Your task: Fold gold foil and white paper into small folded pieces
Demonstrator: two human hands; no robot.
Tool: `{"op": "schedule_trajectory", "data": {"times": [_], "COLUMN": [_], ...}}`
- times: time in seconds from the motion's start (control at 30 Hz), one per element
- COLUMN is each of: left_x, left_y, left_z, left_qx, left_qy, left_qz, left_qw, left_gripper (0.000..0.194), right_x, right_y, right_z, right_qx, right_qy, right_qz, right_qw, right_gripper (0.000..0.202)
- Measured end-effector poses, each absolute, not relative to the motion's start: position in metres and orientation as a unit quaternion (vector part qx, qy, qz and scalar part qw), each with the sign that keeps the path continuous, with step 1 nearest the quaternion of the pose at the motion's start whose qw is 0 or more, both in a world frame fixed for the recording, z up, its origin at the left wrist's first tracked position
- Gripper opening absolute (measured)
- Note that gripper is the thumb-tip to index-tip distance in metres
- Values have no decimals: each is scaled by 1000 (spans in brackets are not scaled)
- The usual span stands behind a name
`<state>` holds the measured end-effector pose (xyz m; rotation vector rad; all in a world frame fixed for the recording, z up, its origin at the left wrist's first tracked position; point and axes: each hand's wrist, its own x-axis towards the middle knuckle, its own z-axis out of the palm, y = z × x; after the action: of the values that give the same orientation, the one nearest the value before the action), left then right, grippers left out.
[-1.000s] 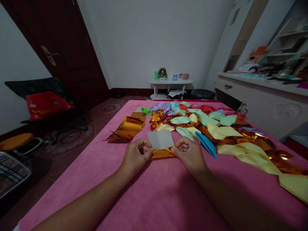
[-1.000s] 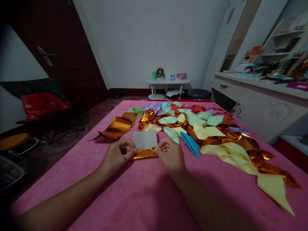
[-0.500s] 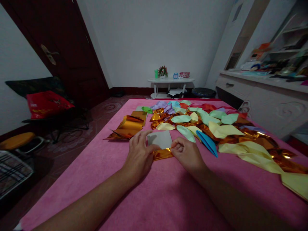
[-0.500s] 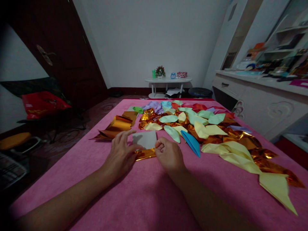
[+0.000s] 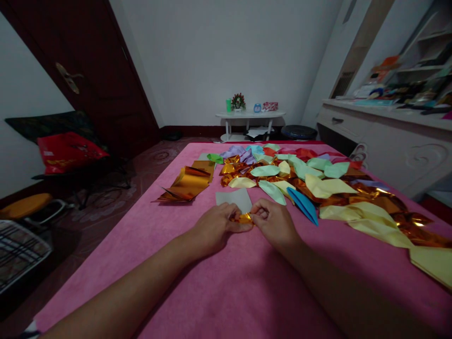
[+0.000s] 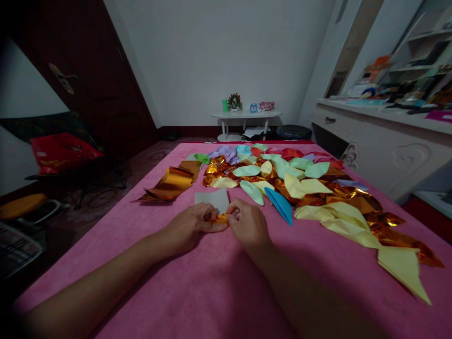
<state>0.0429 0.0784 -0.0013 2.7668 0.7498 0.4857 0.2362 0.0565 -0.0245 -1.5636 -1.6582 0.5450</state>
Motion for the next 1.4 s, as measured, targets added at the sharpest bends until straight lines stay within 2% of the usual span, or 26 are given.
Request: {"op": "schedule_trajectory", "data": {"times": [0.13,0.3,0.43,0.57,0.73,0.8,0.87,0.97,1.07,1.13,1.27,1.4], "left_x": [25,18,18,17,20,22,22,23,24,23,22,22], "left_y": [82,82,79,72,67,65,63,61,60,60,62,63], "left_z": [-1,9,13,7,-2,-2,-1,3,5,5,5,6], "left_qx": [921,882,896,912,933,939,943,949,953,952,948,939], "left_qy": [236,270,273,274,254,247,246,245,238,237,237,249], "left_qz": [202,199,186,214,216,207,195,174,160,160,175,200], "left_qw": [235,332,298,217,138,119,108,99,101,108,121,128], "left_gripper": [49,41,23,34,31,30,29,25,22,21,22,21], "right_x": [236,236,236,234,236,238,235,215,188,178,191,215], "right_y": [55,55,56,57,60,59,53,32,6,-5,-4,11], "right_z": [-23,-21,-23,-26,-24,-20,-16,-14,-20,-23,-27,-28], "right_qx": [-609,-608,-599,-592,-603,-612,-608,-555,-474,-454,-450,-527], "right_qy": [-652,-652,-651,-630,-594,-625,-687,-760,-821,-837,-860,-828], "right_qz": [223,225,232,258,277,230,123,-6,-12,-1,0,-33], "right_qw": [392,393,404,430,454,427,378,336,319,305,243,189], "right_gripper": [9,8,8,6,7,10,15,34,61,69,69,63]}}
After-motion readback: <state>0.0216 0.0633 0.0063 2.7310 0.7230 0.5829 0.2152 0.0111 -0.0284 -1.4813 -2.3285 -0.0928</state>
